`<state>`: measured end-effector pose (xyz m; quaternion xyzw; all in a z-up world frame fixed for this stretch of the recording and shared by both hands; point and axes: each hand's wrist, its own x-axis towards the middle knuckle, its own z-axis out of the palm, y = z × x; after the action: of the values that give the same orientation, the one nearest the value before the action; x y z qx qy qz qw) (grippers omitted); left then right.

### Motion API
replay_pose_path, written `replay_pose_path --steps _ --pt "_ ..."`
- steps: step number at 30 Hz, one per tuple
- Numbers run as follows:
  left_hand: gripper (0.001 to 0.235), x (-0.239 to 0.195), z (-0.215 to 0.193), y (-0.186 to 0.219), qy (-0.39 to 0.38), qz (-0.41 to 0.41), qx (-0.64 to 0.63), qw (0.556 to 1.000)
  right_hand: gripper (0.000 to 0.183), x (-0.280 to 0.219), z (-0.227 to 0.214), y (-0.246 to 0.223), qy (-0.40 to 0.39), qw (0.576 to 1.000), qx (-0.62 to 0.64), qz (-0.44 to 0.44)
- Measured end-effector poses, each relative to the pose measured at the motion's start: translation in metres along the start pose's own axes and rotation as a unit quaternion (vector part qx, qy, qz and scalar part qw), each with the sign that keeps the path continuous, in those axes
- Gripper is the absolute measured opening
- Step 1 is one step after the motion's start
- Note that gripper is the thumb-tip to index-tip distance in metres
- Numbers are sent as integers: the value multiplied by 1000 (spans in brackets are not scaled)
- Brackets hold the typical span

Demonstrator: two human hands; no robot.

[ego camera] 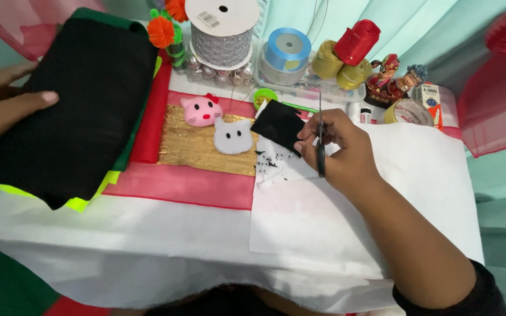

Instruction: Cutting a small black felt shape with scissors and then organizing and stacking various colored felt sheets on a craft table.

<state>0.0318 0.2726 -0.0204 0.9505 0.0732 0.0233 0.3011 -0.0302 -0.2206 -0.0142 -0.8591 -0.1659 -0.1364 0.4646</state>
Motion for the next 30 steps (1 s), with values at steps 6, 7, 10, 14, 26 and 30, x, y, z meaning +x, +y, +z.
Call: replay_pose_path --steps 6,7,10,14,26,30 --pt "93 7 -7 51 -39 -30 -8 999 24 2 -3 0 1 1000 -16 14" --pt "102 9 -6 51 -35 -23 39 998 25 3 -4 1 0 1000 -17 14" --pt "120 15 0 40 -16 -31 35 999 25 4 -3 2 6 1000 -16 20" --pt "99 -1 -7 54 13 26 36 999 21 5 -2 5 0 1000 -11 18" --pt "95 -28 -27 104 -80 -100 -54 990 28 8 -2 14 7 999 -30 38" --pt "76 -20 -23 94 -98 -197 16 975 26 10 -3 14 14 998 -26 59"
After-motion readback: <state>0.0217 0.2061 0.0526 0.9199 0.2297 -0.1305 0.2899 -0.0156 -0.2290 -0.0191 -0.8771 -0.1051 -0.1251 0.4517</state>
